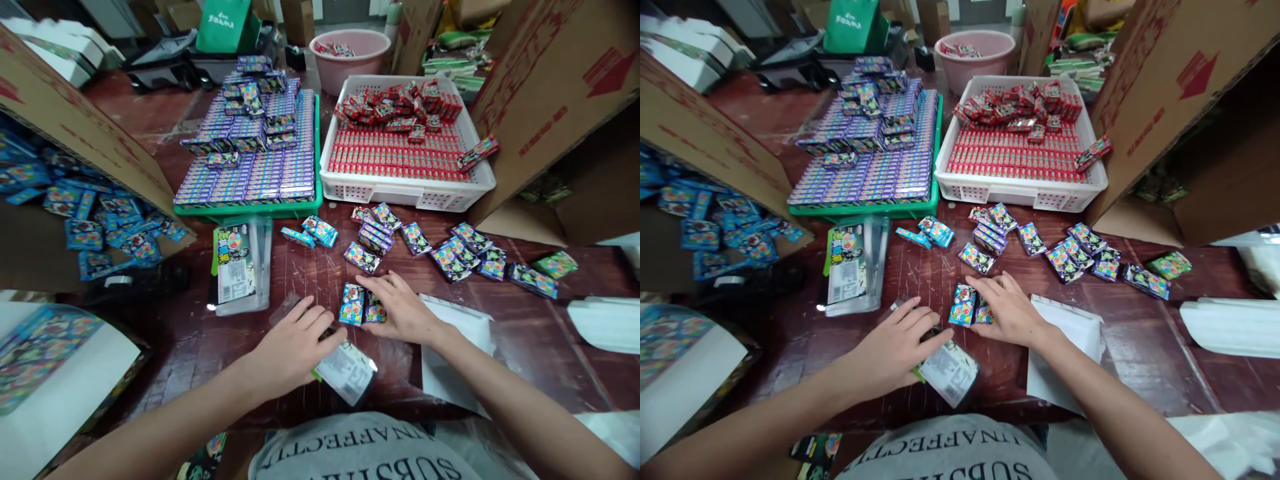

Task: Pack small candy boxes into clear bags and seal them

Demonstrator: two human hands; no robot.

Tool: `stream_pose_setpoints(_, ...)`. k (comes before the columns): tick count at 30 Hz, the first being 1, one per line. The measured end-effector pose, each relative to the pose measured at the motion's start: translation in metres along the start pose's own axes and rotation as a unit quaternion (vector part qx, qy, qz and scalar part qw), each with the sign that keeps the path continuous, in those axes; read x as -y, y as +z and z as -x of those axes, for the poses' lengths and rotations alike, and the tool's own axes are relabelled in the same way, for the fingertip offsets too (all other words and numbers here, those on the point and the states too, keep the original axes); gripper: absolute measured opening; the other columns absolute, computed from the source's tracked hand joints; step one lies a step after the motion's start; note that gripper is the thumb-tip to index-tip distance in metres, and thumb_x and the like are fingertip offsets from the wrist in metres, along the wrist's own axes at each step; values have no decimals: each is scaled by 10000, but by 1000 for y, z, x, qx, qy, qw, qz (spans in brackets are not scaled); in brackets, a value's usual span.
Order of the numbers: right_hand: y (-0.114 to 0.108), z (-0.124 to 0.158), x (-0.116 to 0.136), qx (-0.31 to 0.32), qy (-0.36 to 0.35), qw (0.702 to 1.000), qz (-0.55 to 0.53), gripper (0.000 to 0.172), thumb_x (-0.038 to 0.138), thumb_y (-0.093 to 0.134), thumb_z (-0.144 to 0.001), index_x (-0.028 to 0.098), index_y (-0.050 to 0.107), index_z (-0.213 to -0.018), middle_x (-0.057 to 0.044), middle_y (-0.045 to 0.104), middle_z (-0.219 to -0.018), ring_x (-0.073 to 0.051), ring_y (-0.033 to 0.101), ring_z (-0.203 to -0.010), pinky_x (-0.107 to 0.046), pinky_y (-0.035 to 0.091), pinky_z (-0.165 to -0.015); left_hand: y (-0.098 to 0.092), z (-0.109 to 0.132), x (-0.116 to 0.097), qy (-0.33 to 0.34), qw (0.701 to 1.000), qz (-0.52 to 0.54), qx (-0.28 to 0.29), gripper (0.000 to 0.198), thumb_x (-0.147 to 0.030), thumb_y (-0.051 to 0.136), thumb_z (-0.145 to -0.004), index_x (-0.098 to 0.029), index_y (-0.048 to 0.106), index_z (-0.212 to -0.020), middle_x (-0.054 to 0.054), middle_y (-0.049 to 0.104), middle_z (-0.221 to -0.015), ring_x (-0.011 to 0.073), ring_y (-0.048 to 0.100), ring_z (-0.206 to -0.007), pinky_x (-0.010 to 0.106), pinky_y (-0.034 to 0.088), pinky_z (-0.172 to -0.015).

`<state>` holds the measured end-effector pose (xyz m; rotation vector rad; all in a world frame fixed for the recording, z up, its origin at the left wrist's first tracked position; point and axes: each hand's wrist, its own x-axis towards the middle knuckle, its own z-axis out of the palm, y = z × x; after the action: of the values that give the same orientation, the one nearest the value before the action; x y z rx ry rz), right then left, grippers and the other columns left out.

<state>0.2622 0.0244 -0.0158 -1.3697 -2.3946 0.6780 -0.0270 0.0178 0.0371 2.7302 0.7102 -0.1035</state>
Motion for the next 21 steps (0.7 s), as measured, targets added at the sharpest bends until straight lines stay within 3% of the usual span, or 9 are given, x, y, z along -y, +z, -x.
stream_pose_setpoints(3,-15,5,1,-70,43,996,20,828,510,701,-843,234,345,-1538,-123,565,-1419,-336,514,-1261,-591,332,-1133,1,9,-9,-114,993,13,-22,788,-445,810,-688,-152,539,-1368,163,586,-1308,383,531,-1184,542,411,-1043)
stream_pose_setpoints(6,-23,9,2,-54,76,994,58,804,587,665,-856,236,384,-1522,-126,561,-1430,-366,514,-1223,-568,424,-1020,9,26,-14,-203,978,40,-27,778,-455,821,-669,-128,564,-1326,164,589,-1310,363,539,-1148,515,438,-1000)
stream_pose_setpoints(9,-13,5,10,7,59,994,93,845,655,655,-839,241,388,-1525,-127,553,-1455,-392,511,-1205,-592,421,-977,24,45,-17,-238,969,67,-16,871,-469,855,-627,-146,542,-1374,156,590,-1309,358,540,-1156,501,439,-1002)
stream_pose_setpoints(13,18,-5,27,2,59,994,93,996,708,671,-800,181,306,-1562,-165,448,-1548,-409,472,-1257,-598,396,-1004,46,64,-18,-272,960,58,-38,956,-483,864,-645,-214,463,-1470,148,548,-1371,370,508,-1222,503,411,-1021)
stream_pose_setpoints(18,36,-8,32,-33,37,996,74,745,555,638,-887,154,430,-1478,-148,532,-1454,-359,474,-1240,-522,393,-1043,61,73,-20,-300,950,56,-70,980,-596,839,-654,-198,447,-1458,146,556,-1372,364,502,-1228,509,383,-1028)
stream_pose_setpoints(21,31,-1,33,-110,56,989,87,697,546,662,-869,154,488,-1420,-145,562,-1398,-349,492,-1199,-516,402,-1022,62,72,-22,-329,937,44,-104,881,-525,821,-694,-193,460,-1425,138,558,-1363,350,507,-1216,503,388,-1014)
